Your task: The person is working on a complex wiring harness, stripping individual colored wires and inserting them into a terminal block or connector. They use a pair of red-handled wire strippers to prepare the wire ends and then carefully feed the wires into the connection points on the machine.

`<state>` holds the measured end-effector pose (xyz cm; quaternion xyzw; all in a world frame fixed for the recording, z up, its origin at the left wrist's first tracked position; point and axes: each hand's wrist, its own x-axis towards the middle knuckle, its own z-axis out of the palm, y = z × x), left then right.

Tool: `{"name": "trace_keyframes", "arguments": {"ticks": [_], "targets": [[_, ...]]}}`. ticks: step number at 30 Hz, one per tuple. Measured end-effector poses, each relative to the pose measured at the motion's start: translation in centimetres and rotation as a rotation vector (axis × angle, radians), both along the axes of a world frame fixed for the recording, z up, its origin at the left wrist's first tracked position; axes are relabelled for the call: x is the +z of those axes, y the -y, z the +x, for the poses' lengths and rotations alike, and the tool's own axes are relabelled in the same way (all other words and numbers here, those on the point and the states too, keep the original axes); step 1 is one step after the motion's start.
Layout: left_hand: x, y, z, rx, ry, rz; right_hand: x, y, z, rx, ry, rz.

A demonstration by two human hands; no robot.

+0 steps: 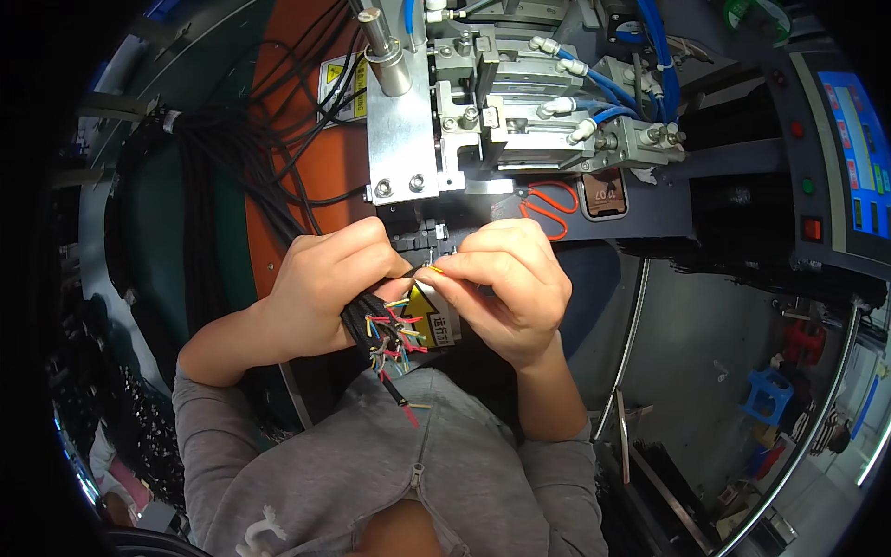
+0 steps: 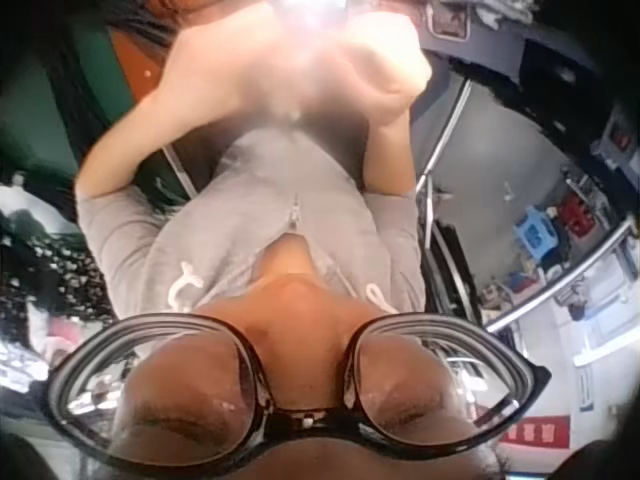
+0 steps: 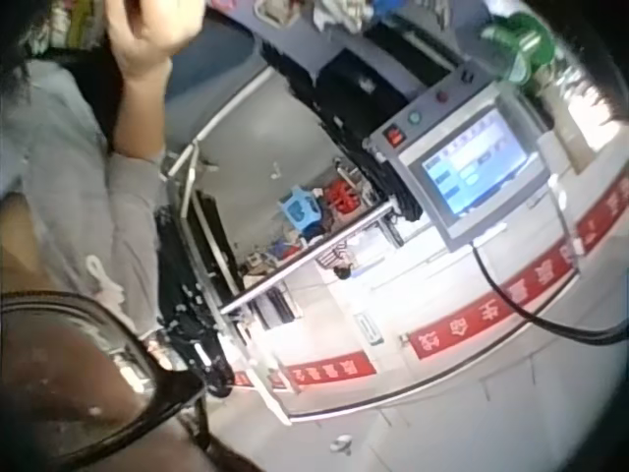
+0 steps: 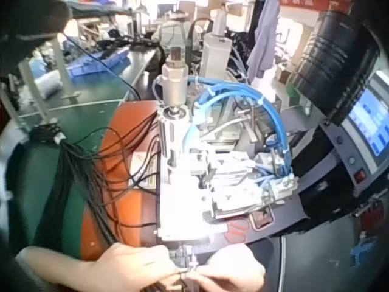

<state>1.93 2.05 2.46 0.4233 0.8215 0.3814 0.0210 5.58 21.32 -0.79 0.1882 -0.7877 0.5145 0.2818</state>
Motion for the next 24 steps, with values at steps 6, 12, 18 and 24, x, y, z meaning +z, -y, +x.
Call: {"name": "trace_keyframes", "arguments": {"ticks": [6, 12, 18, 24], "targets": [[-0.8, -0.3, 0.7, 0.028, -0.264, -0.154, 1.4, -1.6, 0.0, 0.159, 0.458, 0.146], [-2.7, -0.9, 0.9, 0.083, -0.466, -0.104, -1.0, -2.7, 0.1, 0.223, 0.671, -0.210], [-3.1, -1.2, 1.2, 0.126, -0.515, -0.251, -2.0, 0.0, -0.2, -0.091, 0.464, 0.097], [-3.2, -1.4, 1.5, 0.171, -0.491, -0.326, -2.5, 0.7, 0.1, -0.142, 0.354, 0.268]]}}
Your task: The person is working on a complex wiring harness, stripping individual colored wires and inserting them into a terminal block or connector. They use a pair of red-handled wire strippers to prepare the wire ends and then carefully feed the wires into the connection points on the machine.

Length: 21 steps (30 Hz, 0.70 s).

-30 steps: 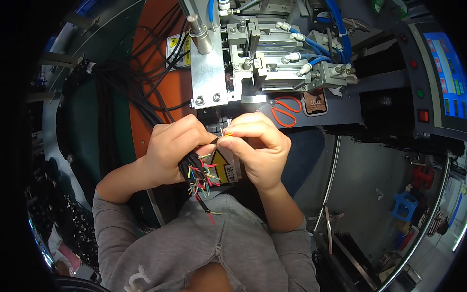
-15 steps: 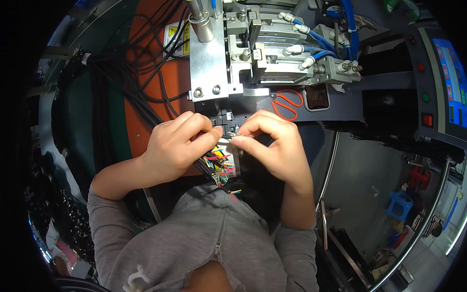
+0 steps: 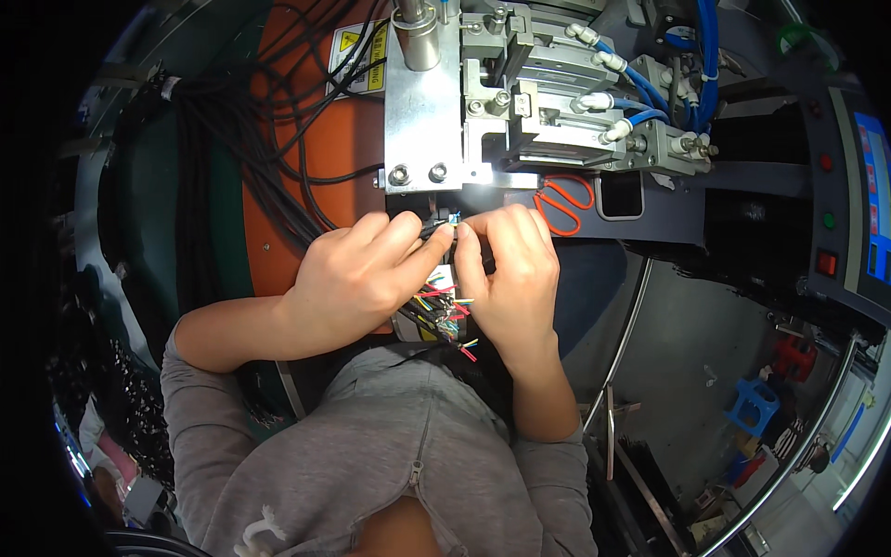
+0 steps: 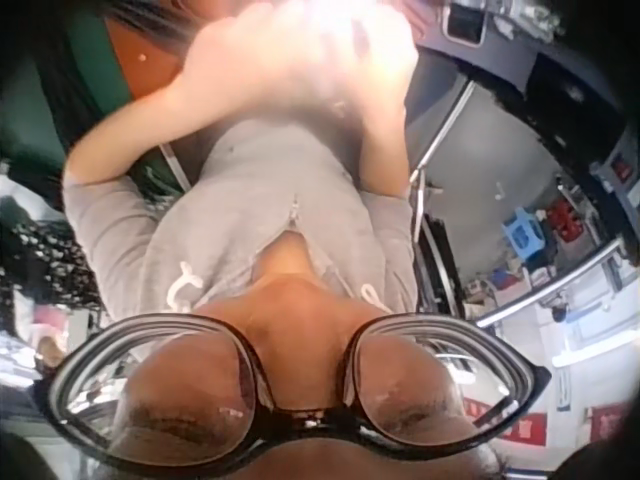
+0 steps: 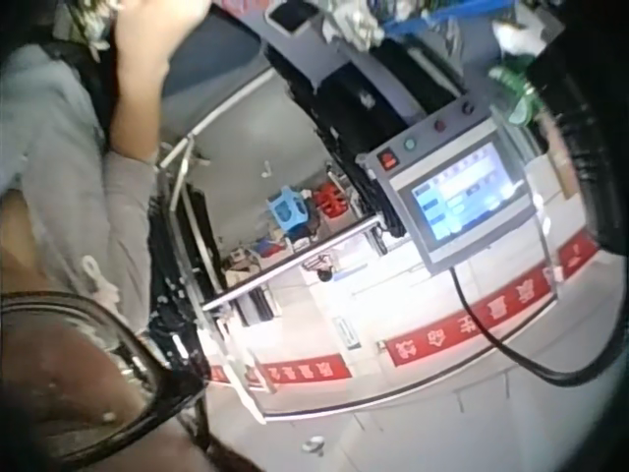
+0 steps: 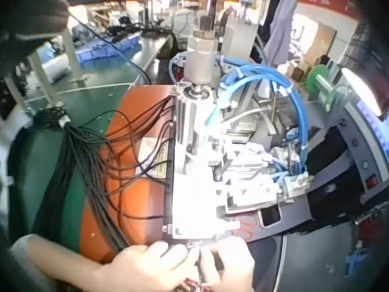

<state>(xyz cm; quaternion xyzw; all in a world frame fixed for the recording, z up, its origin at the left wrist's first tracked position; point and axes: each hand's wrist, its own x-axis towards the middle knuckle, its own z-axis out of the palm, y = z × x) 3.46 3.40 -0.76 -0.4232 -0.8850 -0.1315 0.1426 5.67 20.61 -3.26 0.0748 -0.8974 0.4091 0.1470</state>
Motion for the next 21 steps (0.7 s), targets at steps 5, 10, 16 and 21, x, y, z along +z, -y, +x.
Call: {"name": "trace_keyframes", "arguments": {"ticks": [5, 10, 16, 21], "targets": [[0.2, -0.2, -0.2, 0.017, -0.004, 0.011, -0.8, 0.2, -0.2, -0.029, -0.032, -0.099], [-0.2, -0.3, -0.5, 0.003, -0.024, 0.053, -1.6, 0.4, -0.3, -0.080, 0.142, -0.349], [-0.6, 0.1, -1.2, -0.039, -0.023, 0.136, -3.2, -0.5, -0.3, -0.048, 0.478, -0.898], [-0.3, 0.4, -1.6, -0.049, 0.032, 0.139, -1.4, 0.1, -0.8, -0.023, 0.120, -0.386]]}}
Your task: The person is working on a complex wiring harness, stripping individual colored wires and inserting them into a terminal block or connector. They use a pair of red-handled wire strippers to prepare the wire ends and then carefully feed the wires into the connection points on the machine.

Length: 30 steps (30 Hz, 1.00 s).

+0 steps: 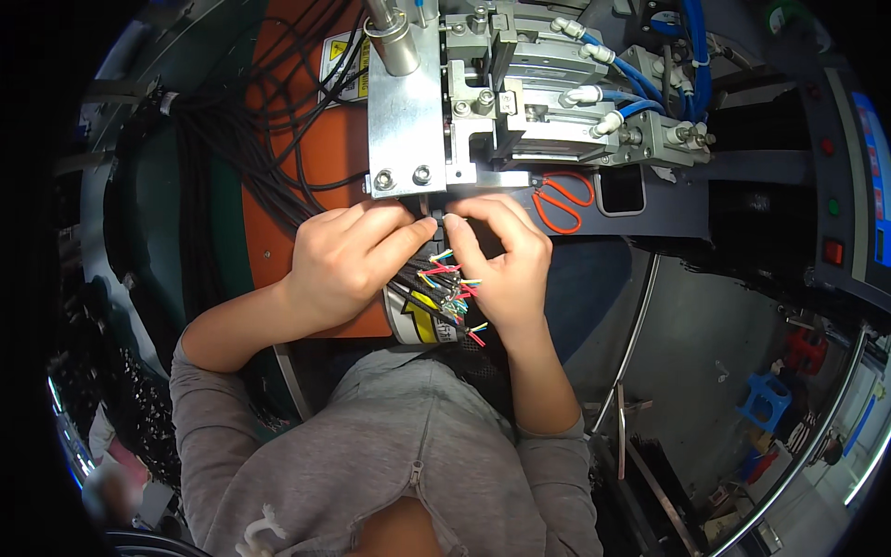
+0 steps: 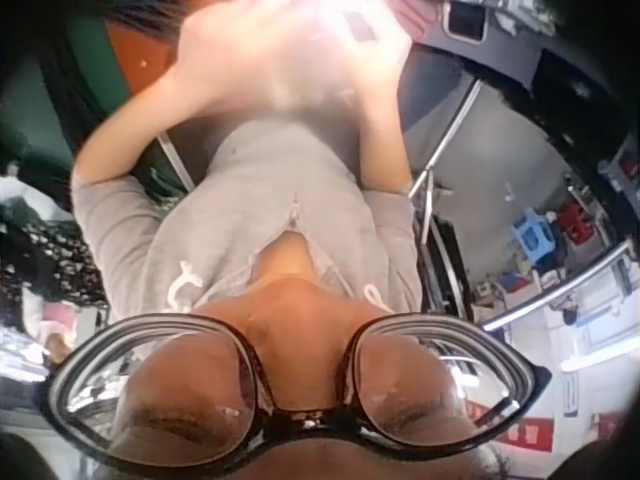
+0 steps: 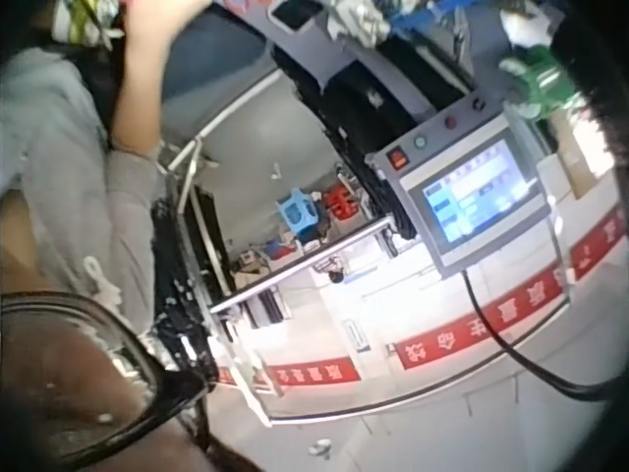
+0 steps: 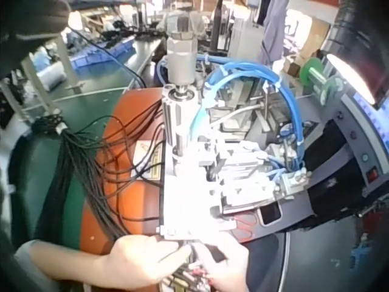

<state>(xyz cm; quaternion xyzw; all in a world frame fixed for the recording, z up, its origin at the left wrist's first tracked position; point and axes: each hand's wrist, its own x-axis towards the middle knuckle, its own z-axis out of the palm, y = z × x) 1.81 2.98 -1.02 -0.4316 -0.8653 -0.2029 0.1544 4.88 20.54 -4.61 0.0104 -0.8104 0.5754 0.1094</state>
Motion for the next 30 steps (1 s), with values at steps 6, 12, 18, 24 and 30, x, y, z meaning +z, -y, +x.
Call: {"name": "trace_keyframes", "arguments": {"ticks": [6, 12, 18, 24, 30], "targets": [[0.5, 0.2, 0.6, 0.060, 0.052, -0.044, -0.1, 0.5, 0.2, -0.090, -0.215, 0.190], [1.4, 0.7, 1.5, 0.084, 0.045, -0.214, -0.7, -0.1, 0.5, -0.107, 0.069, -0.100], [0.8, 1.1, 0.6, 0.063, 0.142, -0.107, 1.3, -0.9, -0.2, 0.440, -0.297, -0.071], [1.6, 1.1, -0.2, -0.110, 0.163, 0.069, 0.5, -1.1, 0.5, 0.269, -0.386, -0.062], [1.7, 1.0, -0.8, -0.213, 0.084, 0.276, 1.1, -0.6, 0.8, 0.211, -0.369, -0.321]]}}
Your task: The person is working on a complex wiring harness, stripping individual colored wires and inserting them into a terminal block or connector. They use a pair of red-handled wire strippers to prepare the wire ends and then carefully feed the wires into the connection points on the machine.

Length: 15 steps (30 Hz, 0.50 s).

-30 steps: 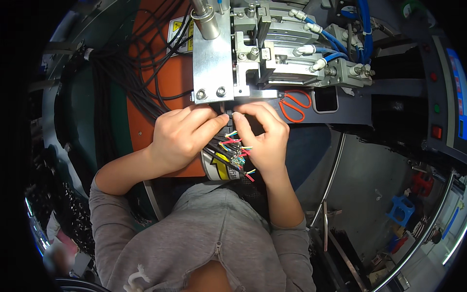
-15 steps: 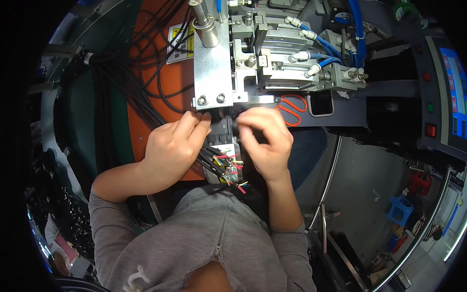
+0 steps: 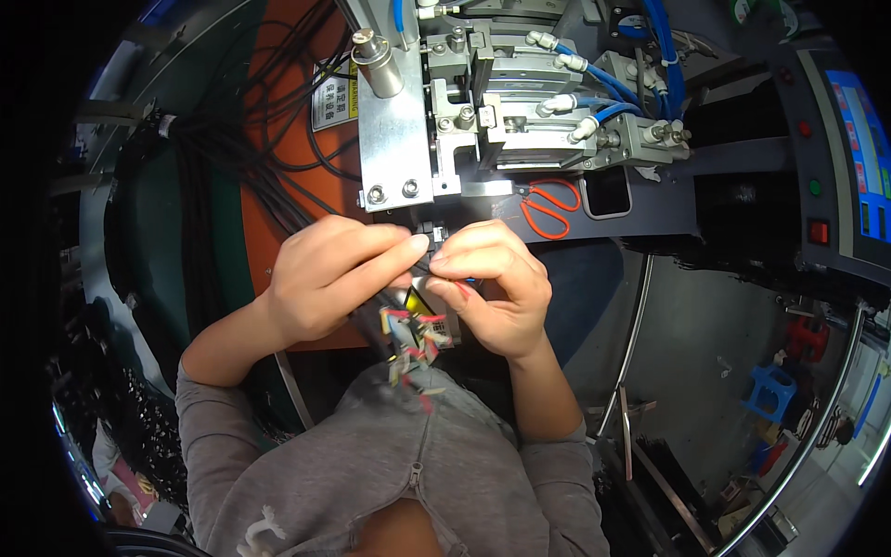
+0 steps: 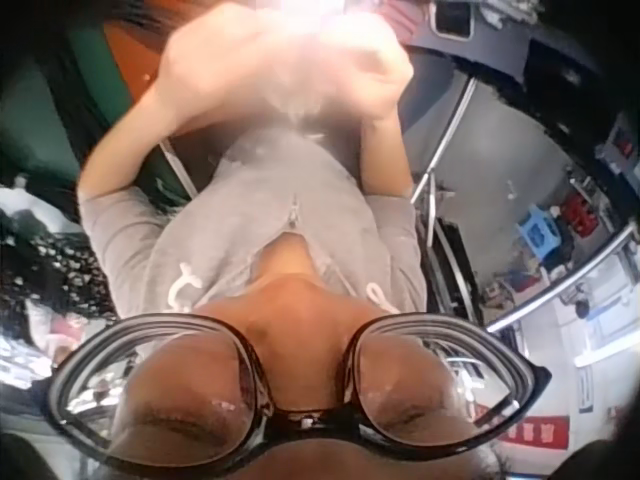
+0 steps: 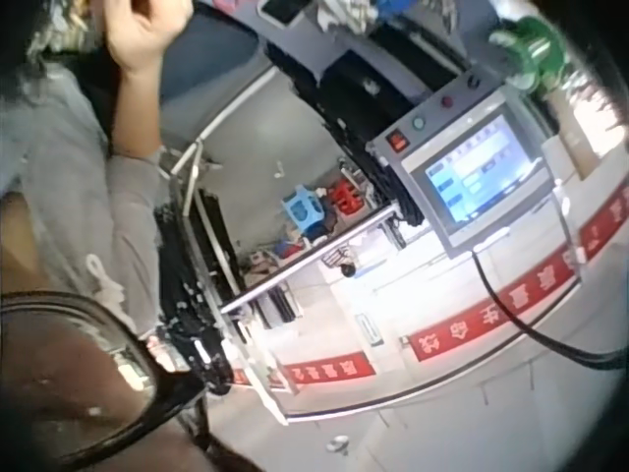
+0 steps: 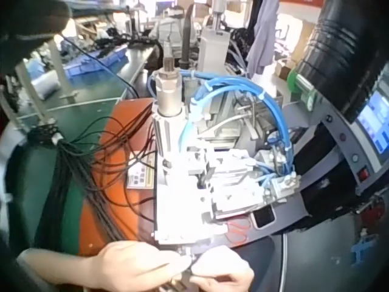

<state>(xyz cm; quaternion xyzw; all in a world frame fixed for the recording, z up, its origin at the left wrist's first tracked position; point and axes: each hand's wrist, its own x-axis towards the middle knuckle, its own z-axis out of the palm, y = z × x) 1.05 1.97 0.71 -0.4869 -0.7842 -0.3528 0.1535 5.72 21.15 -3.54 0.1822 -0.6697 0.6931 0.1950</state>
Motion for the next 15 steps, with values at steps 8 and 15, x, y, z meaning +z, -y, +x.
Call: {"name": "trace_keyframes", "arguments": {"ticks": [8, 15], "targets": [[-0.3, -0.2, 0.4, 0.080, 0.099, -0.007, 0.4, 2.2, -0.3, -0.397, -0.243, 0.270], [-0.7, -0.5, 0.1, 0.015, 0.129, 0.067, 0.8, 1.2, -0.5, -0.283, -0.174, 0.247]]}}
